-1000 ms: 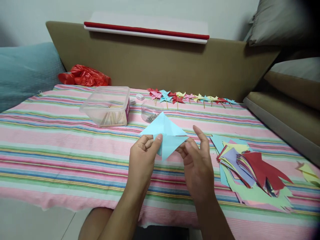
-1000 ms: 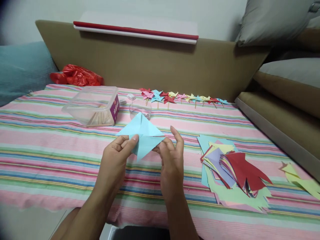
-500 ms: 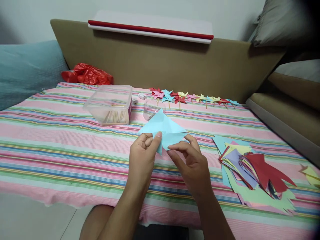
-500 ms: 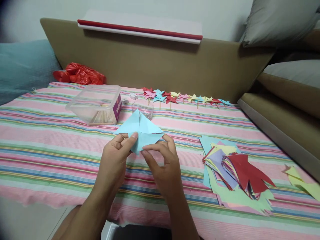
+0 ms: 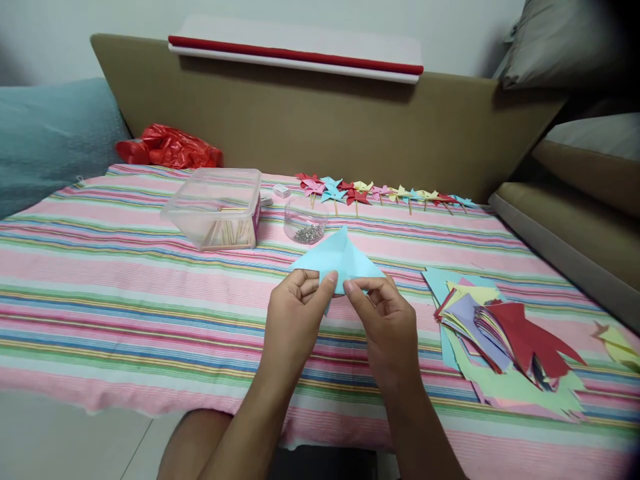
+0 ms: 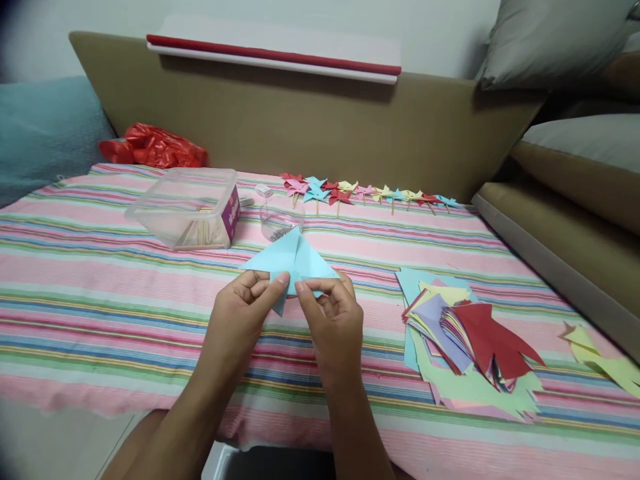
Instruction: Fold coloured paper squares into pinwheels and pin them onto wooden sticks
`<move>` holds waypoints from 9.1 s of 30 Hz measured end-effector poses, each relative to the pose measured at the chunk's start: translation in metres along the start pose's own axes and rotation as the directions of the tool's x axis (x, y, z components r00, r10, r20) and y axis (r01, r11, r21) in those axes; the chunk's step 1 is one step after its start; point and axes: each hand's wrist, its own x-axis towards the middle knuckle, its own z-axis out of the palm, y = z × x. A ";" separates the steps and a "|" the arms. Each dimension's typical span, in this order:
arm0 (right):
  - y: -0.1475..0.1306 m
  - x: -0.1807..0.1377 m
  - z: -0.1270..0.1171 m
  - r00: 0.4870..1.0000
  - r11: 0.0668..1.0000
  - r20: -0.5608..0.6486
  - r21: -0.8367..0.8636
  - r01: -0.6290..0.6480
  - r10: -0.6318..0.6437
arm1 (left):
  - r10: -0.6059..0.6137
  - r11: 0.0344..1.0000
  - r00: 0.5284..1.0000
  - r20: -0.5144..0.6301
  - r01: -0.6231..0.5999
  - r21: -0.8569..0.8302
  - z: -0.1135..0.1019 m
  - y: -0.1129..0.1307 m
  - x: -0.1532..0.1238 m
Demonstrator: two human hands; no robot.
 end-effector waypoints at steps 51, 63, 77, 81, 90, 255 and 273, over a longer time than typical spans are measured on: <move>-0.018 0.008 -0.025 0.941 0.967 0.278 0.108 -0.232 0.195 | 0.193 0.892 0.953 0.234 -0.270 0.362 -0.015 0.006 0.000; -0.011 0.005 -0.015 0.968 0.925 0.138 0.294 -0.241 0.209 | 0.042 0.999 0.973 0.229 -0.045 0.008 -0.009 0.004 0.005; -0.006 -0.009 0.015 0.956 0.822 -0.001 0.511 -0.253 0.294 | -0.033 0.978 0.999 -0.019 0.028 -0.208 0.031 -0.018 -0.006; -0.005 -0.011 0.017 0.969 0.856 0.035 0.463 -0.231 0.243 | -0.041 0.964 0.999 -0.033 0.031 -0.266 0.027 -0.017 -0.005; 0.000 -0.009 0.000 0.990 0.984 0.053 0.123 0.126 -0.134 | -0.102 0.893 0.991 -0.086 0.053 -0.447 0.008 -0.006 0.003; 0.000 0.002 -0.009 0.979 0.962 -0.061 -0.208 0.177 -0.194 | 0.004 0.983 0.999 -0.041 -0.012 -0.185 0.021 -0.015 -0.008; 0.008 0.004 -0.005 0.979 0.976 -0.064 -0.112 0.187 -0.195 | -0.072 0.937 0.997 0.013 0.072 -0.343 0.023 -0.015 -0.007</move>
